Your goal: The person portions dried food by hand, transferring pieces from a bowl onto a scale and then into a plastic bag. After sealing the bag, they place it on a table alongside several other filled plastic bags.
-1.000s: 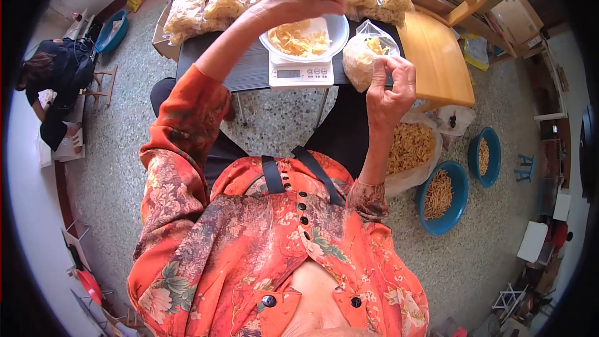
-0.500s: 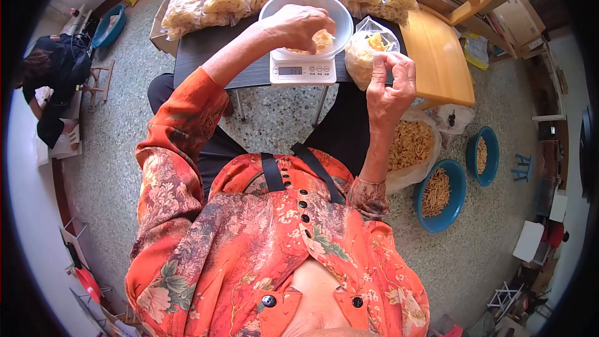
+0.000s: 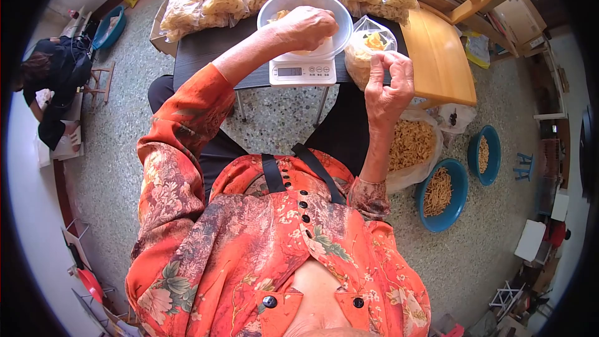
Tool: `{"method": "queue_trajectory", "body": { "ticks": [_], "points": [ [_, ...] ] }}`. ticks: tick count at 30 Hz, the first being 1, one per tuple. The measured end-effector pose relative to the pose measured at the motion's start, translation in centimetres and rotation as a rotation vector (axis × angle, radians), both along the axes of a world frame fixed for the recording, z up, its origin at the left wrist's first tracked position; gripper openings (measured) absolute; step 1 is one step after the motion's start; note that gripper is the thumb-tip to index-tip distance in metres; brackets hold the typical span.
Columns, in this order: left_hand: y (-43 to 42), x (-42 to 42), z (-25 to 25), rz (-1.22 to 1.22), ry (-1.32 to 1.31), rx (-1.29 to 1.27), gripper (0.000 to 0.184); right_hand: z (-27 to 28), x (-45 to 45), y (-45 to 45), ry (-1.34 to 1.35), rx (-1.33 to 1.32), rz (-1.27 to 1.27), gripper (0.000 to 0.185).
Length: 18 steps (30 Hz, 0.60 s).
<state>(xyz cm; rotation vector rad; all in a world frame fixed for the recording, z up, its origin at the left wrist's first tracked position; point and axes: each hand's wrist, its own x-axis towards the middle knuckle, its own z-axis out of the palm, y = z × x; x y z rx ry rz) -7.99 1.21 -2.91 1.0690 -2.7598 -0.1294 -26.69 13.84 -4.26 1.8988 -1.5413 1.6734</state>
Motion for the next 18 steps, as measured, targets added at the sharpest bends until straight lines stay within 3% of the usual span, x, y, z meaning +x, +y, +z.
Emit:
{"method": "queue_trajectory", "body": {
  "ticks": [3,16,18],
  "points": [
    [0.0,0.5,-0.6,-0.088,0.165,-0.058,0.014,0.1,0.0,0.0,0.000,-0.006,0.002,0.009],
    [-1.5,0.9,-0.8,-0.049,0.164,0.039,0.004,0.0,-0.2,0.2,-0.016,0.015,-0.005,0.009],
    [-1.9,1.3,-0.9,-0.037,0.341,0.080,0.006,-0.1,-0.3,0.1,-0.022,0.013,-0.002,0.009]
  ]
}}
